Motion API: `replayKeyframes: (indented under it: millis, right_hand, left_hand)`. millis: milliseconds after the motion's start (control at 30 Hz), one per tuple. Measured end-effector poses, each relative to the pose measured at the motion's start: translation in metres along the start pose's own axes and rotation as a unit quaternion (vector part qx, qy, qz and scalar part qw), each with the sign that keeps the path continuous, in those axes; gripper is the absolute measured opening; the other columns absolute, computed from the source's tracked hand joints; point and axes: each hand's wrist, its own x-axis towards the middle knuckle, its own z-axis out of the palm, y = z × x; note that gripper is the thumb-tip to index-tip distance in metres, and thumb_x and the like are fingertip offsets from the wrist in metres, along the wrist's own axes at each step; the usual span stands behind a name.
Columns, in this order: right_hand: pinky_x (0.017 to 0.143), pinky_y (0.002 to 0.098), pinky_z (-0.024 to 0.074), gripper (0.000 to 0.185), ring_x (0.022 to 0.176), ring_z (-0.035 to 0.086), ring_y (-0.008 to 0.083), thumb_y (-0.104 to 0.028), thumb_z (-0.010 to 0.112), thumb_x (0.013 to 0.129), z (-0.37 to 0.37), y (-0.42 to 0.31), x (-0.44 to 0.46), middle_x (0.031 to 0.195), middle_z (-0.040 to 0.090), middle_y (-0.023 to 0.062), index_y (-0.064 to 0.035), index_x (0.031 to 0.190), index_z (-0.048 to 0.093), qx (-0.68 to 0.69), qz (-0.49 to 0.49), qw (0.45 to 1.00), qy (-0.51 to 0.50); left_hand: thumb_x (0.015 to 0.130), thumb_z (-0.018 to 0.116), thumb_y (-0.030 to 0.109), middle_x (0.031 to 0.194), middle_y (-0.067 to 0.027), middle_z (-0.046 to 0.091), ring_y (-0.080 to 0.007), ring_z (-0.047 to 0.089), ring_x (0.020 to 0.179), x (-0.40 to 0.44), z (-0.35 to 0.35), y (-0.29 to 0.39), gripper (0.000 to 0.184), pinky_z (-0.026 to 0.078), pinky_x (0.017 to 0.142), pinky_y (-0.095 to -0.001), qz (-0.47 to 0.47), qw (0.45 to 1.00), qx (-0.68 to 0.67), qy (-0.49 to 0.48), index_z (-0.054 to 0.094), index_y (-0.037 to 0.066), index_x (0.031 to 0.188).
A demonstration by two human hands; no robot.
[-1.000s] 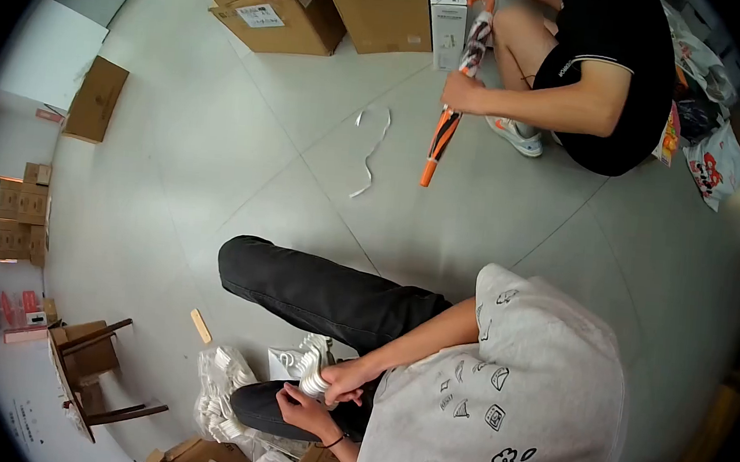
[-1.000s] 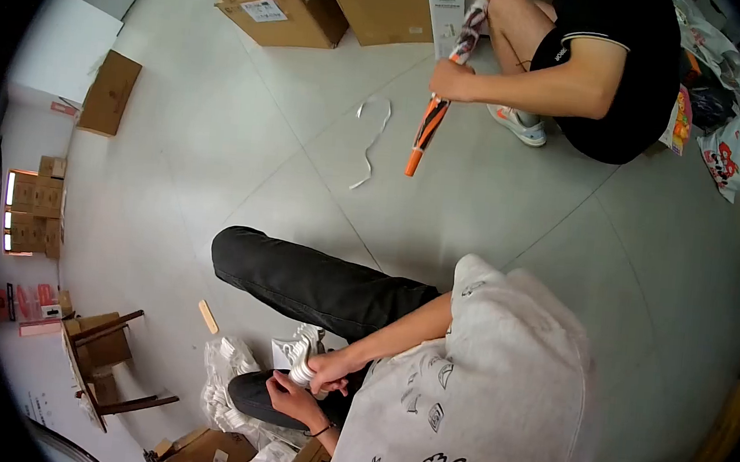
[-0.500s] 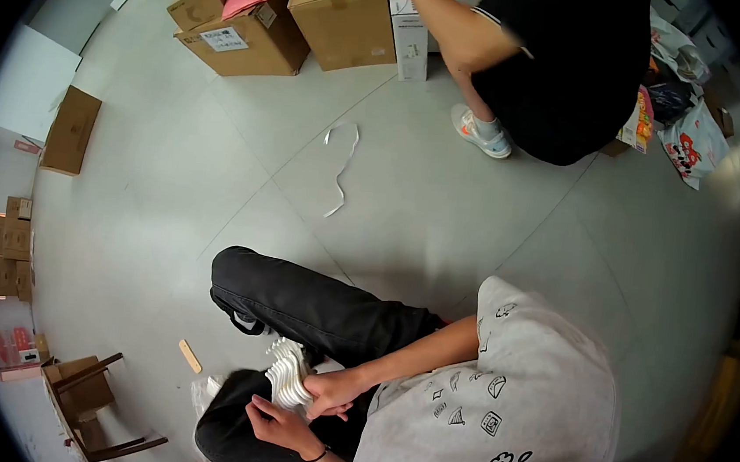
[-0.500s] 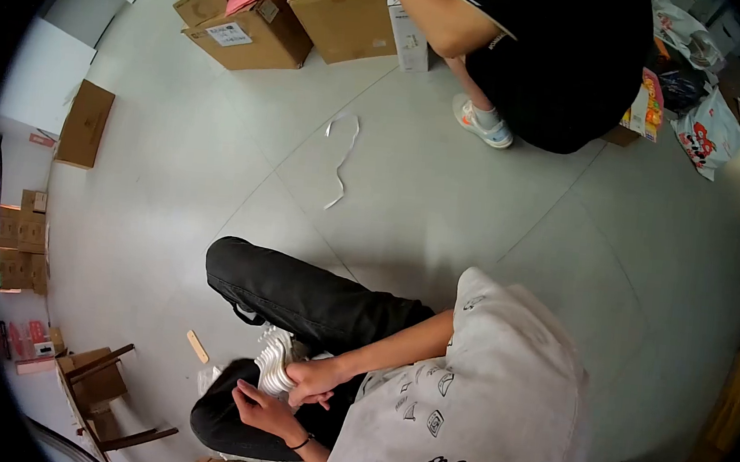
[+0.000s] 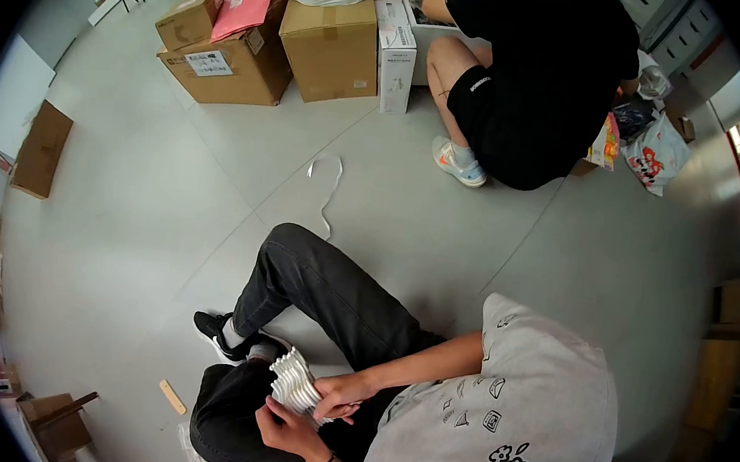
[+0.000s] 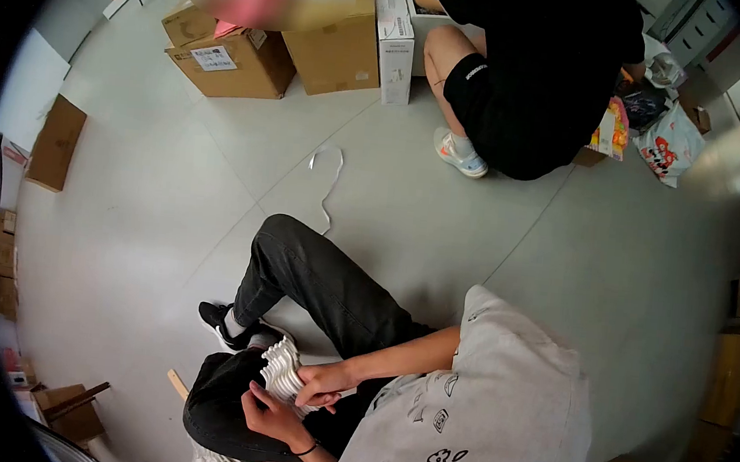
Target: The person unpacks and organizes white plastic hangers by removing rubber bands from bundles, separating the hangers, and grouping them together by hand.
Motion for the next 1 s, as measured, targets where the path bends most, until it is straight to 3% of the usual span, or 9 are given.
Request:
replayKeyframes:
  millis: [133,433,600,633,700,733,867,933,1000]
  right_hand:
    - [0.047,0.0295,0.0509,0.043,0.036,0.041,0.0078,-0.023,0.059,0.098,-0.004,-0.023,0.004,0.046,0.043,-0.0021,-0.0132,0.058,0.048,0.050,0.016,0.998,0.018]
    - [0.053,0.0321,0.0536,0.047,0.041,0.043,0.0092,-0.025,0.056,0.099,-0.008,-0.050,0.007,0.047,0.042,-0.0017,-0.0126,0.054,0.048,-0.005,-0.035,0.991,0.132]
    - [0.052,0.0326,0.0520,0.046,0.039,0.041,0.0088,-0.024,0.057,0.099,-0.003,-0.046,0.014,0.047,0.041,-0.0020,-0.0145,0.056,0.046,0.007,-0.046,0.988,0.146]
    - [0.052,0.0336,0.0523,0.049,0.039,0.041,0.0096,-0.025,0.056,0.099,-0.005,-0.045,0.016,0.047,0.041,-0.0016,-0.0150,0.053,0.044,0.012,-0.037,0.989,0.145]
    - [0.051,0.0340,0.0515,0.049,0.037,0.039,0.0103,-0.025,0.056,0.098,-0.008,-0.040,0.027,0.046,0.040,-0.0013,-0.0151,0.051,0.044,0.035,-0.048,0.989,0.137]
    - [0.053,0.0354,0.0516,0.049,0.039,0.037,0.0106,-0.024,0.056,0.098,-0.009,-0.036,0.035,0.047,0.039,-0.0015,-0.0156,0.051,0.043,0.038,-0.060,0.987,0.142]
    - [0.056,0.0384,0.0518,0.048,0.040,0.033,0.0110,-0.022,0.055,0.097,-0.009,-0.028,0.049,0.048,0.036,-0.0021,-0.0161,0.052,0.041,0.062,-0.083,0.982,0.159]
    - [0.056,0.0387,0.0518,0.047,0.040,0.034,0.0110,-0.023,0.055,0.097,-0.014,-0.018,0.051,0.049,0.036,-0.0020,-0.0161,0.052,0.041,0.060,-0.089,0.983,0.152]
    - [0.056,0.0389,0.0518,0.046,0.040,0.034,0.0111,-0.023,0.055,0.096,-0.013,-0.014,0.047,0.049,0.037,-0.0019,-0.0161,0.053,0.041,0.058,-0.095,0.983,0.143]
  left_hand:
    - [0.103,0.062,0.013,0.064,-0.0119,0.048,-0.0211,0.041,0.055,0.025,0.013,0.000,0.032,0.037,0.052,-0.0351,0.018,0.999,-0.040,-0.020,0.054,-0.004,0.077]
    - [0.101,0.062,0.008,0.064,-0.0134,0.048,-0.0245,0.043,0.053,0.074,0.037,0.006,0.027,0.036,0.051,-0.0364,0.082,0.985,-0.087,-0.128,0.053,-0.003,0.078]
    - [0.101,0.061,0.008,0.070,-0.0184,0.043,-0.0346,0.044,0.060,0.084,0.035,0.012,0.031,0.040,0.058,-0.0421,0.086,0.980,-0.107,-0.141,0.048,-0.004,0.076]
    - [0.102,0.059,0.010,0.074,-0.0195,0.050,-0.0347,0.048,0.063,0.082,0.035,0.005,0.027,0.043,0.061,-0.0415,0.078,0.979,-0.119,-0.145,0.054,-0.005,0.080]
    - [0.105,0.056,0.010,0.081,-0.0178,0.064,-0.0235,0.058,0.072,0.075,0.048,-0.010,0.022,0.049,0.069,-0.0373,-0.006,0.979,-0.159,-0.124,0.064,-0.008,0.095]
    - [0.105,0.056,0.010,0.081,-0.0178,0.064,-0.0235,0.058,0.072,0.076,0.053,-0.003,0.022,0.049,0.069,-0.0373,0.011,0.970,-0.188,-0.156,0.064,-0.008,0.095]
    - [0.105,0.058,0.019,0.079,-0.0171,0.069,-0.0318,0.065,0.070,0.090,0.035,0.006,0.029,0.053,0.065,-0.0417,0.046,0.992,-0.080,-0.085,0.071,-0.001,0.088]
    - [0.101,0.061,0.010,0.069,-0.0200,0.061,-0.0365,0.056,0.061,0.090,0.038,0.005,0.027,0.046,0.058,-0.0439,0.091,0.992,-0.069,-0.056,0.064,-0.002,0.077]
    - [0.102,0.064,0.017,0.063,-0.0175,0.057,-0.0306,0.050,0.055,0.080,0.045,-0.017,0.034,0.043,0.052,-0.0425,0.085,0.992,-0.075,-0.048,0.061,-0.001,0.073]
